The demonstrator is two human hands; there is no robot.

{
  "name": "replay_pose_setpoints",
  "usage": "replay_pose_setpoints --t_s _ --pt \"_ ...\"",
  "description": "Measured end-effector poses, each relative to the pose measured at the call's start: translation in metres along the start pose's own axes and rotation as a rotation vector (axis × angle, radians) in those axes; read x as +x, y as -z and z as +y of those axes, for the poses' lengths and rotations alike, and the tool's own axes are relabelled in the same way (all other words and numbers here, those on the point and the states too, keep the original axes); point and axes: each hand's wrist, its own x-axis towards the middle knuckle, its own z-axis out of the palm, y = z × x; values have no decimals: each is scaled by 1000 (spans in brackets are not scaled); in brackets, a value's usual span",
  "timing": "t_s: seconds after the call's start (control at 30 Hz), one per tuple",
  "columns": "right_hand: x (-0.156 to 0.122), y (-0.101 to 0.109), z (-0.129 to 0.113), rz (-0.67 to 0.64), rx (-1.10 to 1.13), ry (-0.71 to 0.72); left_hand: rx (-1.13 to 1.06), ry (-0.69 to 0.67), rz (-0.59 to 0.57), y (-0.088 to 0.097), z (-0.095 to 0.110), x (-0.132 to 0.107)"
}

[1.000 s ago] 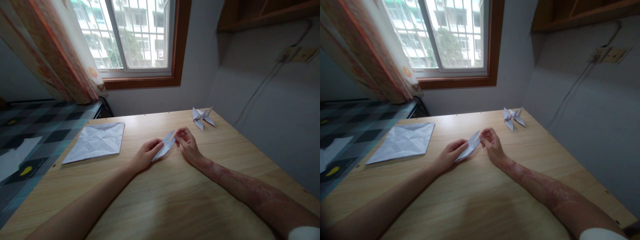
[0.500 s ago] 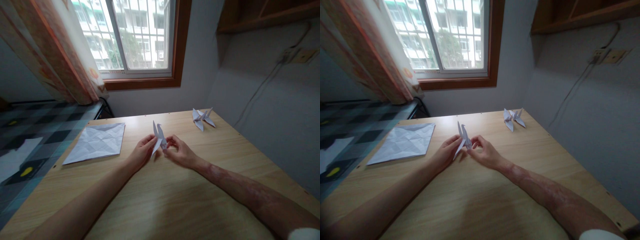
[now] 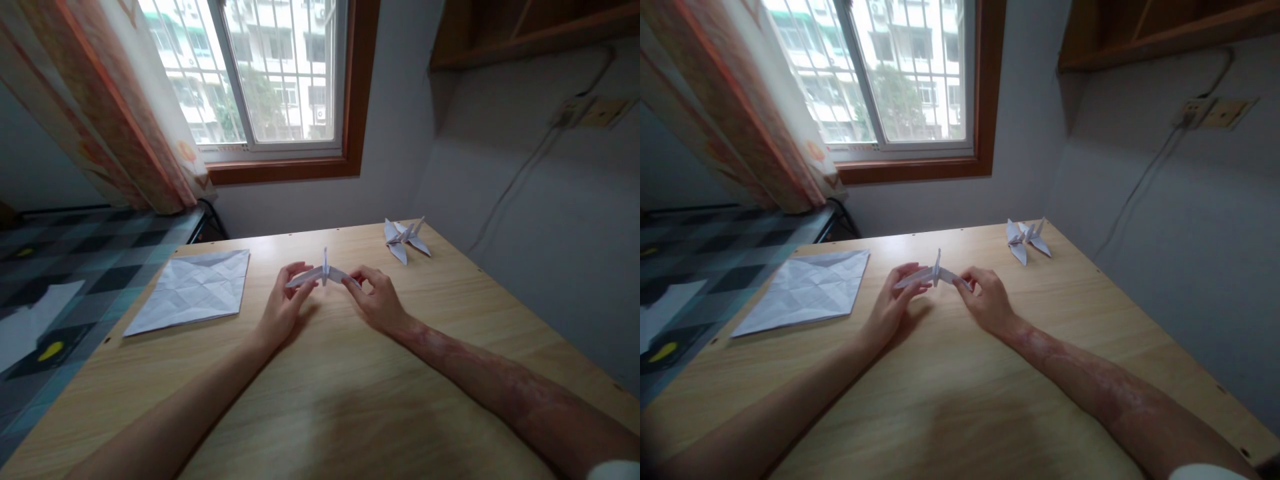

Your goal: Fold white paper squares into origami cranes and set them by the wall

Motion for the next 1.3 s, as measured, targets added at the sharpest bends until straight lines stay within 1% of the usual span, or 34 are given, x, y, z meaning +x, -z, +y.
replay_pose_setpoints --t_s 0.17,0.23,0.37,0.47,0.57,0.67,0.73,0.83,0.9,0.97,1.03,1.1,1.2,1.23,1.3 --pt "4 4 3 -26 27 30 364 -152 -9 10 2 3" --pt "6 7 6 -53 52 30 449 -211 -4 17 3 8" --pt "10 11 14 -78 88 -9 442 -234 -10 29 4 17" --pt "12 12 21 -88 127 -44 424 -229 -20 31 2 19" --pt "15 10 29 -98 275 -160 445 -214 -17 31 0 19" --pt "21 9 37 -38 488 -296 434 -130 15 31 -5 20" --pt "27 11 42 16 571 -338 435 -84 26 33 -9 21" --pt "36 17 51 101 571 -388 457 -81 11 34 -12 22" --pt "39 20 60 190 542 -426 461 -98 -10 34 -13 22" --pt "40 23 69 255 482 -469 465 -111 -32 34 -12 21" --pt "39 26 75 228 348 -478 465 -115 -47 33 -10 20" --pt "38 31 76 150 81 -430 461 -111 -53 31 -8 20" --pt "36 39 68 7 -409 -362 455 -101 -69 30 -5 19" --pt "36 41 63 -38 -526 -337 458 -99 -77 30 -4 19" --pt "34 42 56 -98 -684 -280 467 -99 -91 29 -3 18"
